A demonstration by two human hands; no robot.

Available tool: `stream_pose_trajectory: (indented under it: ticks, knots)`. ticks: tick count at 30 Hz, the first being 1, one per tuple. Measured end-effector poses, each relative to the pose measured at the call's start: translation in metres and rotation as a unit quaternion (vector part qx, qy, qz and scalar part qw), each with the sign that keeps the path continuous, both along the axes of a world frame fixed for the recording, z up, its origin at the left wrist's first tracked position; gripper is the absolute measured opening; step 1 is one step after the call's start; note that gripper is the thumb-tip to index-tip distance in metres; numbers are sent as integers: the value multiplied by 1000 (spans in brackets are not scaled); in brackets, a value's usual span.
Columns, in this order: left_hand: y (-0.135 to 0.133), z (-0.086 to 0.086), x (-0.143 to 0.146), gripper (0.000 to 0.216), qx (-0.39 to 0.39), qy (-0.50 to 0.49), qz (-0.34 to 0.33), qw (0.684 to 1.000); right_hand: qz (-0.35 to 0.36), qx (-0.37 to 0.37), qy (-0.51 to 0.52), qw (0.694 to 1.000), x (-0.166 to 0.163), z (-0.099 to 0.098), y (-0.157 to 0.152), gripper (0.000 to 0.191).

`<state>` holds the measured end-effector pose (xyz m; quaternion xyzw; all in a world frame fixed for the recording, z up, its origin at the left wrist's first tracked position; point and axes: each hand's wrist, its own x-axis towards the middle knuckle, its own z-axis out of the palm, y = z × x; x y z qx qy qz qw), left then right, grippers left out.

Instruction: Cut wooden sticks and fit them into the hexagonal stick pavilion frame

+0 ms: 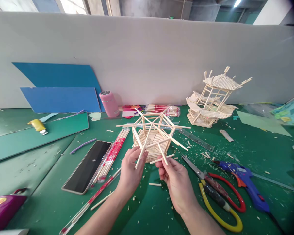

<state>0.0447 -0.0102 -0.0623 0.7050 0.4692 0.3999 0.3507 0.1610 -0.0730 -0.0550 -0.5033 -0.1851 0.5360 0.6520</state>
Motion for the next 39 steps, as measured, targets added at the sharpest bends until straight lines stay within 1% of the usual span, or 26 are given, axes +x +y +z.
stream_pose_trajectory:
  ticks: [2,4,8,11,13,15,18,22,29,34,39]
  knots:
    - [3,4,1,20,-15,-2,2,1000,0,6,1,1000,0,4,2,23]
    - [6,11,1,20,-29,-8,5,1000,1,17,2,1000,1,10,5,24]
    - [10,36,3,24,-47,-22,12,999,2,38,33,999,2,29,14,20]
    - [9,55,3,24,-88,-59,0,994,14,51,58,997,1,46,21,19]
    - [8,63,2,24,-110,-85,-14,990,26,57,74,995,1,55,25,19]
    - [6,68,0,25,-123,-102,-26,987,37,56,90,994,1,61,27,19]
    - [2,71,-3,25,-135,-112,-36,984,56,48,112,991,1,65,29,20]
    - [-2,70,-4,23,-135,-102,-38,985,71,42,132,988,0,66,28,19]
    - [-5,69,-5,21,-140,-111,-48,983,63,33,127,989,-1,63,30,19]
    - [-4,69,-8,19,-173,-153,-75,970,64,37,138,988,-1,62,31,17]
    - [-3,68,-10,23,-205,-195,-108,953,56,37,140,988,-2,64,34,15]
